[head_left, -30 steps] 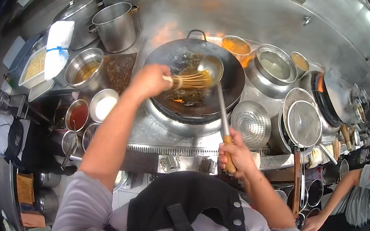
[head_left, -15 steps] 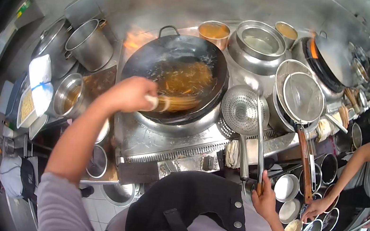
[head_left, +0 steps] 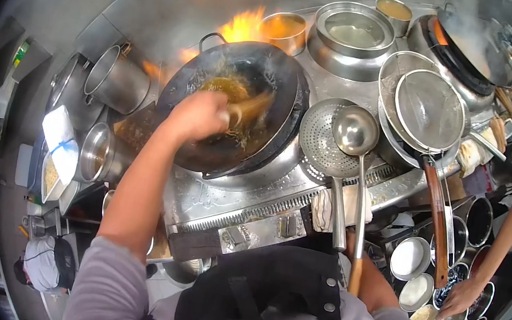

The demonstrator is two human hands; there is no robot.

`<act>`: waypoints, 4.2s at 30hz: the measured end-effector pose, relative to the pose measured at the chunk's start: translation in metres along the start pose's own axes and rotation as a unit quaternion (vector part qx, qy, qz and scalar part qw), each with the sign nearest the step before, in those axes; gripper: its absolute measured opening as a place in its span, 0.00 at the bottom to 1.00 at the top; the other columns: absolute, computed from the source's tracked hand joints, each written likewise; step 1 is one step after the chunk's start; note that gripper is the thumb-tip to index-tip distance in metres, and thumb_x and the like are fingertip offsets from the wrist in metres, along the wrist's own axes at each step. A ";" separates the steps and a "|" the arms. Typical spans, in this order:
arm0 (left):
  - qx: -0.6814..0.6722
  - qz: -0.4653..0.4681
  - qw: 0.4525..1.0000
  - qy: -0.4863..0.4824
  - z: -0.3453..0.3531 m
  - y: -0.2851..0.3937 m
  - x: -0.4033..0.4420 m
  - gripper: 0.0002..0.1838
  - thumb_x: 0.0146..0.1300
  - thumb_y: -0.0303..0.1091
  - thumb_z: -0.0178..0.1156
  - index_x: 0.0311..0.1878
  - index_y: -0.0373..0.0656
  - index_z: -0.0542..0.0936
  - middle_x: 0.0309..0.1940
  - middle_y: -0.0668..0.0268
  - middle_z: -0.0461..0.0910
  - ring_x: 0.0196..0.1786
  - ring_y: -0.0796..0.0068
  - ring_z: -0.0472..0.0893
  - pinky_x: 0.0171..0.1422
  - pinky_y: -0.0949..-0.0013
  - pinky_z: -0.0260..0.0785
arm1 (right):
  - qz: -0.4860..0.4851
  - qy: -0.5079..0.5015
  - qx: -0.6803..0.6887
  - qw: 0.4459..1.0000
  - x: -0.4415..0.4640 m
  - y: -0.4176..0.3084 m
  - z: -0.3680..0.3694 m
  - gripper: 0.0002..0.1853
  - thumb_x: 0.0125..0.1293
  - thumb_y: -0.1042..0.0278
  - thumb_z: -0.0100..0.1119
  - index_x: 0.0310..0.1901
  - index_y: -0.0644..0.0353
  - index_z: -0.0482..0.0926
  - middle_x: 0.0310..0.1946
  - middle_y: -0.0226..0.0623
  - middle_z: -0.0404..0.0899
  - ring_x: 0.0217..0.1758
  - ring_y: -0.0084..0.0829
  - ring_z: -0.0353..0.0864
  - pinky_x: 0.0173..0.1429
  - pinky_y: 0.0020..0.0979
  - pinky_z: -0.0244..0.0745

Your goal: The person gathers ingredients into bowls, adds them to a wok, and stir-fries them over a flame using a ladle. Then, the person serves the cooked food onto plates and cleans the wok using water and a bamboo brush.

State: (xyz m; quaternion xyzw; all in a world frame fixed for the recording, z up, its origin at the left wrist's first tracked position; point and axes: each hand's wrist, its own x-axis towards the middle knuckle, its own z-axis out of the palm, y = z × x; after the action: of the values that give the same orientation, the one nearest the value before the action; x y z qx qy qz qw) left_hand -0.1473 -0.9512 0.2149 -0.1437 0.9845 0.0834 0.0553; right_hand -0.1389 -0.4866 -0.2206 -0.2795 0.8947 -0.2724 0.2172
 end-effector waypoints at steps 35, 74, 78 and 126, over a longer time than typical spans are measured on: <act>0.077 -0.130 0.984 0.093 0.049 -0.083 0.016 0.20 0.59 0.31 0.62 0.56 0.48 0.82 0.55 0.46 0.77 0.52 0.42 0.85 0.58 0.48 0.78 | 0.025 0.225 0.091 0.970 0.082 -0.234 -0.335 0.32 0.61 0.70 0.61 0.68 0.65 0.67 0.47 0.67 0.82 0.53 0.65 0.82 0.56 0.50 0.77; 0.132 -0.048 0.986 -0.088 -0.008 -0.092 -0.065 0.20 0.54 0.33 0.65 0.52 0.46 0.84 0.50 0.49 0.81 0.52 0.45 0.84 0.58 0.48 0.76 | 0.044 0.153 0.063 0.985 -0.160 -0.148 -0.135 0.42 0.58 0.77 0.64 0.77 0.60 0.64 0.51 0.57 0.82 0.50 0.59 0.83 0.55 0.45 0.79; 0.096 -0.099 0.986 0.093 0.044 -0.098 -0.010 0.17 0.59 0.29 0.60 0.52 0.43 0.85 0.56 0.46 0.80 0.53 0.46 0.85 0.58 0.49 0.79 | 0.010 0.115 0.059 0.992 -0.151 -0.118 -0.111 0.39 0.60 0.75 0.68 0.75 0.58 0.67 0.45 0.51 0.81 0.47 0.54 0.82 0.52 0.42 0.79; -0.783 -0.197 0.386 0.446 0.227 -0.217 -0.440 0.42 0.50 0.36 0.64 0.74 0.42 0.68 0.65 0.51 0.74 0.68 0.54 0.75 0.73 0.57 0.68 | -0.254 0.054 -0.289 0.921 0.253 -0.590 -0.069 0.27 0.58 0.67 0.62 0.62 0.61 0.76 0.52 0.64 0.80 0.55 0.55 0.85 0.58 0.47 0.82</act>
State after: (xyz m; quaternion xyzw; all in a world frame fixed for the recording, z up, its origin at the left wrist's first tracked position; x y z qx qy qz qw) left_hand 0.3543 -0.9952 0.0187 -0.3301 0.3113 0.7280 -0.5140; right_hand -0.1407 -1.0275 0.1311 -0.5330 0.8438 -0.0626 0.0013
